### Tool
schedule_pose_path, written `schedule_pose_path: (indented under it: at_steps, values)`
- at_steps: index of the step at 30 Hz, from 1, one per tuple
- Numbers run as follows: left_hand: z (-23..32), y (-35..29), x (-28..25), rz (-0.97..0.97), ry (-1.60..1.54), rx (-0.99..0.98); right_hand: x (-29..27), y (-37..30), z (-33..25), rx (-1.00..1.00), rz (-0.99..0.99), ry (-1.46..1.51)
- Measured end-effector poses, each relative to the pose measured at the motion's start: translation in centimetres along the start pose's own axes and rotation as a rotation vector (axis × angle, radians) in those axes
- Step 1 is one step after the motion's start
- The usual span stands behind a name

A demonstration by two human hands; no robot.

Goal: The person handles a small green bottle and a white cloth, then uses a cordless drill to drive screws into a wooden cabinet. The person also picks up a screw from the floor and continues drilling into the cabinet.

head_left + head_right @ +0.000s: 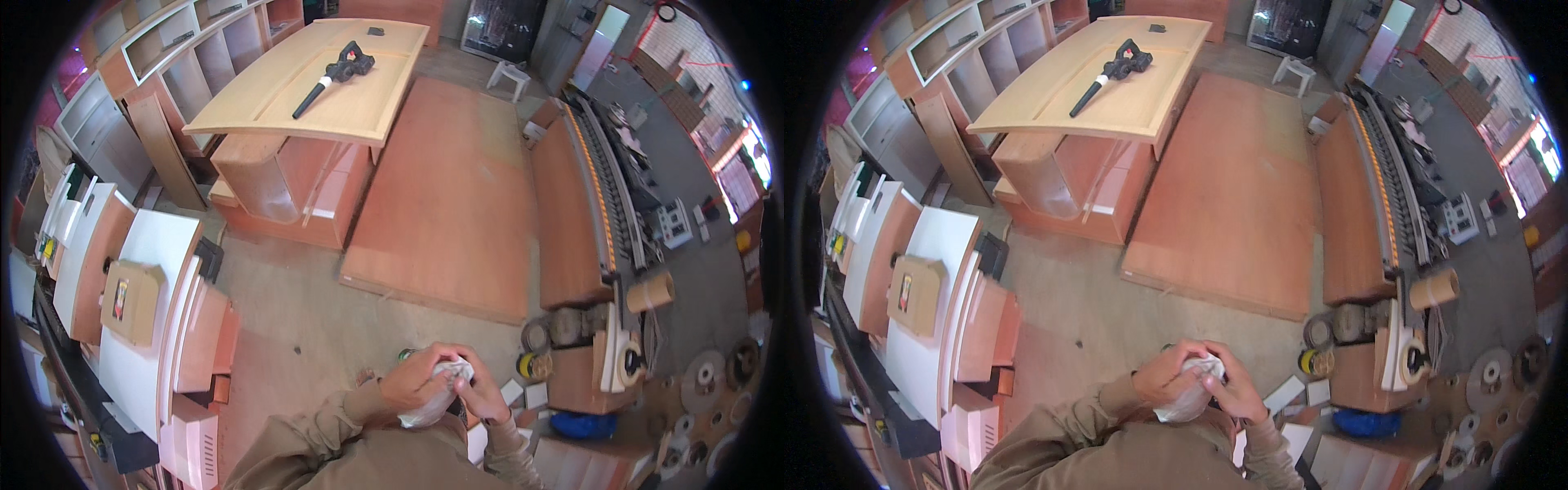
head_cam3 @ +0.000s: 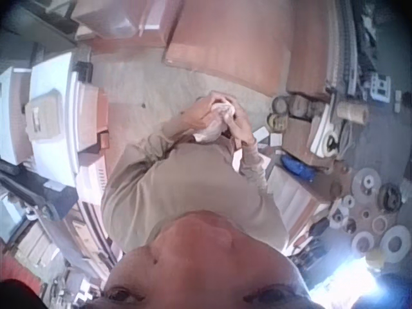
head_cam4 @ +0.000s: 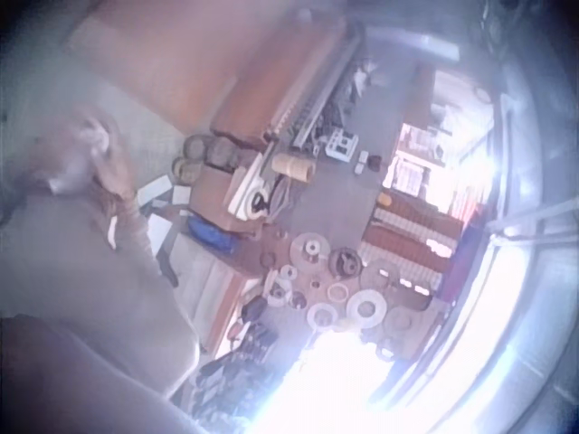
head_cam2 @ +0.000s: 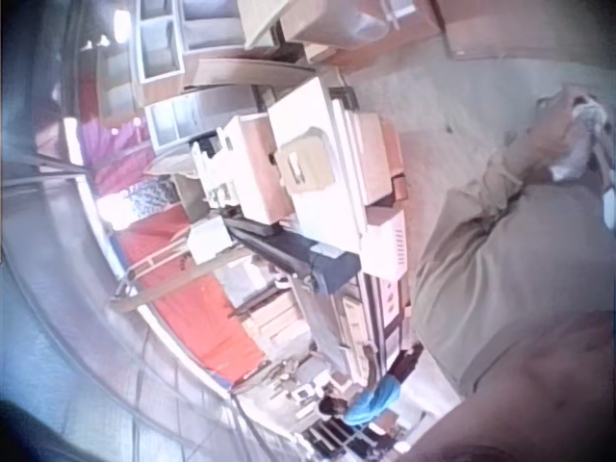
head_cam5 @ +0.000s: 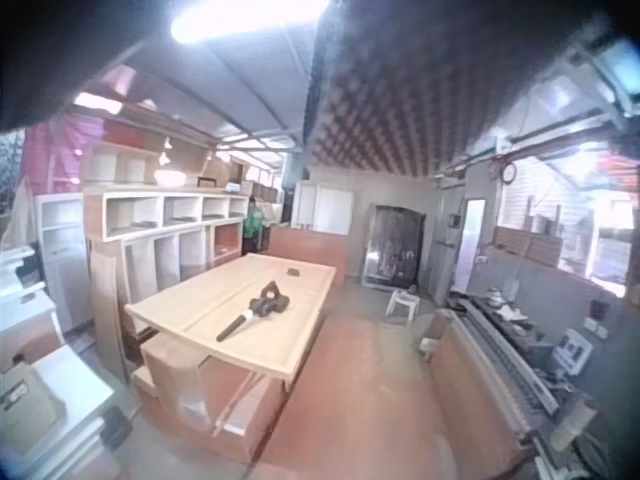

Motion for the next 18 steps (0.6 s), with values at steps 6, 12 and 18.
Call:
schedule_pose_path:
  at_steps: [6,12,18]
  values:
    - [-9.5,18.9,-5.6,-0.01,0.083,-0.07,-11.9,16.4,5.1,0.06,0.16,0.367]
    - [-14.4,40.6,-12.2,0.129,0.233,-0.182,-29.0,36.9,1.4,0.139,0.055,0.157]
    - [-12.3,59.5,-19.0,0.18,0.258,-0.148,-42.3,54.5,-10.1,0.14,-0.179,0.014]
Point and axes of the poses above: each hand's wrist, its own y-axis towards the middle knuckle, its own x-axis out of the palm, z = x × y, the point moved 4 cm from there along y, towards the middle knuckle, and after that the axes turned 8 degrees about y, right-handed, at the moved point
